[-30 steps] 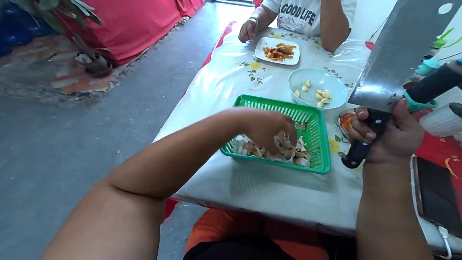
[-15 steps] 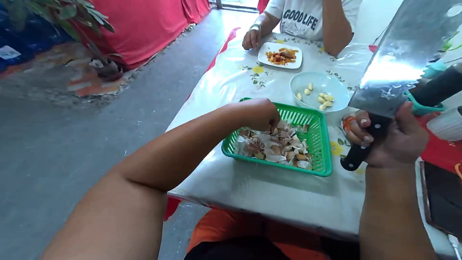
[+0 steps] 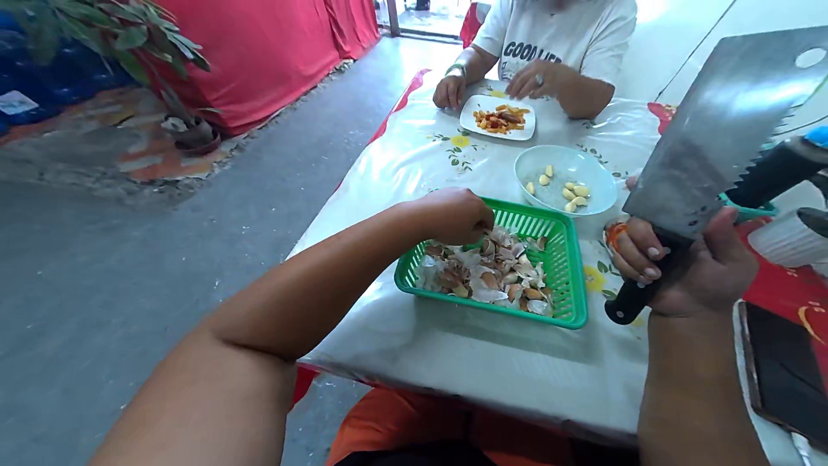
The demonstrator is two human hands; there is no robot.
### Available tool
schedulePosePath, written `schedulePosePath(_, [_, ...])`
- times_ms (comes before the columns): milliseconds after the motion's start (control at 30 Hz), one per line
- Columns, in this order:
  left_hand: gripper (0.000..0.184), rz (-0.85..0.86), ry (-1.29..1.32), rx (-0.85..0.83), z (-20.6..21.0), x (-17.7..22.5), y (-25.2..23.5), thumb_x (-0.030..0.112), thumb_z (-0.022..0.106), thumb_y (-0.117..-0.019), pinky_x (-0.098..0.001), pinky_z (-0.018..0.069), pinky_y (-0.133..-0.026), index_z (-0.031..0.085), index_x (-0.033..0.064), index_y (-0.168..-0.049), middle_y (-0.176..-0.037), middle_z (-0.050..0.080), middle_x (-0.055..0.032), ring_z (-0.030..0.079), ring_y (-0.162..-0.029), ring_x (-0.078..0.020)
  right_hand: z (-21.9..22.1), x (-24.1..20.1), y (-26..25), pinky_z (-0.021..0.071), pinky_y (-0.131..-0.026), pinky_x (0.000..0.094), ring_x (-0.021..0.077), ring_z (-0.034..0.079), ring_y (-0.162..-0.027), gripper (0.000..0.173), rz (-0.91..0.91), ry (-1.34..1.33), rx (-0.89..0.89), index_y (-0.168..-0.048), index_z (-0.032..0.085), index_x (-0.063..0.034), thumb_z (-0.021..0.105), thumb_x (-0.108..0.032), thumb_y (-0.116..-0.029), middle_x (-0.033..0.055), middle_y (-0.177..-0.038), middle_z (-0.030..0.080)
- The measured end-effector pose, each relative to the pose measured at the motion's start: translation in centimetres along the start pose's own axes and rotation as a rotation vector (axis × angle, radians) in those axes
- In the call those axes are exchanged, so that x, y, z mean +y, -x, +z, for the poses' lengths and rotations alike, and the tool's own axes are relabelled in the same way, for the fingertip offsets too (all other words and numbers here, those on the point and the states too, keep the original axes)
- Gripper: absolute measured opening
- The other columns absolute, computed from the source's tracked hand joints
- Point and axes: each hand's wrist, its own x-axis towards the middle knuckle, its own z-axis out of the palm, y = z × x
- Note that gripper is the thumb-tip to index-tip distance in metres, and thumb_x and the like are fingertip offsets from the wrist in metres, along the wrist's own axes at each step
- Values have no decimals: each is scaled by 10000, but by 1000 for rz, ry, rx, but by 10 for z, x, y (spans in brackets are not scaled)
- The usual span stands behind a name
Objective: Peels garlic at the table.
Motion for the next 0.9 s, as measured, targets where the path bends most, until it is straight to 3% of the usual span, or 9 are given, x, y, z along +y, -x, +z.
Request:
schedulePosePath(100, [167,-1,255,166,-4,6,21,154,651,-1004,-368,585,-831,704,94,-1150,-982,726,-30,695,-864,-130,12,-1,2,499,-491,228,88,537,-516,662,72,-41,-29,-1433,531,-141,451,-635,-999,-18,-728,574])
schedulePosePath(167, [198,-60,399,243,-9,16,36,139,712,-968,-331,604,-775,681,79,-1154,-956,717,-24,694,-808,-104,27,-1,-3,502,-511,222,72,548,-530,646,151,-82,-86,-1386,588,-157,519,-645,-969,-33,-722,592])
schedulePosePath(300, [222,-162,519,357,0,24,50,161,817,-887,-279,594,-675,679,102,-1050,-866,714,13,676,-710,-69,59,7,-27,505,-524,195,56,574,-574,560,396,-74,-153,-1209,662,-164,587,-648,-937,-19,-768,609])
schedulePosePath(400, [258,-196,624,384,11,23,53,201,799,-906,-284,595,-736,671,90,-1100,-947,712,-8,683,-769,-73,72,17,-42,507,-486,193,59,573,-546,543,554,-3,-132,-989,653,-135,516,-660,-974,-2,-740,599])
schedulePosePath(467, [285,-214,742,424,12,23,54,224,756,-942,-260,592,-784,657,69,-1159,-1057,700,-21,686,-814,-59,79,17,-49,516,-467,194,56,575,-514,577,601,145,-81,-938,620,-117,393,-641,-1022,-6,-693,592])
schedulePosePath(533, [274,-212,905,489,16,26,57,202,736,-956,-239,599,-787,652,53,-1170,-1074,705,-14,696,-818,-53,86,19,-48,524,-451,200,59,575,-482,591,598,299,-30,-918,597,-115,439,-681,-985,-9,-651,587])
schedulePosePath(633, [217,-168,1151,574,24,28,58,99,736,-939,-251,615,-781,648,29,-1125,-1008,715,-16,713,-824,-82,97,26,-43,523,-441,207,62,565,-460,586,595,424,2,-968,577,-132,494,-711,-949,-20,-623,571])
schedulePosePath(800, [157,-189,1304,586,22,39,61,21,725,-929,-259,617,-761,636,39,-1057,-929,723,-35,719,-802,-110,110,33,-40,506,-437,185,45,554,-471,634,593,479,-16,-1385,516,-207,523,-679,-961,-47,-648,570])
schedulePosePath(900, [150,-180,1293,643,21,41,63,15,728,-924,-256,618,-757,650,43,-1049,-920,731,-34,723,-802,-111,112,35,-39,511,-439,187,45,555,-470,659,570,447,-16,-1379,519,-205,556,-694,-938,-50,-644,564])
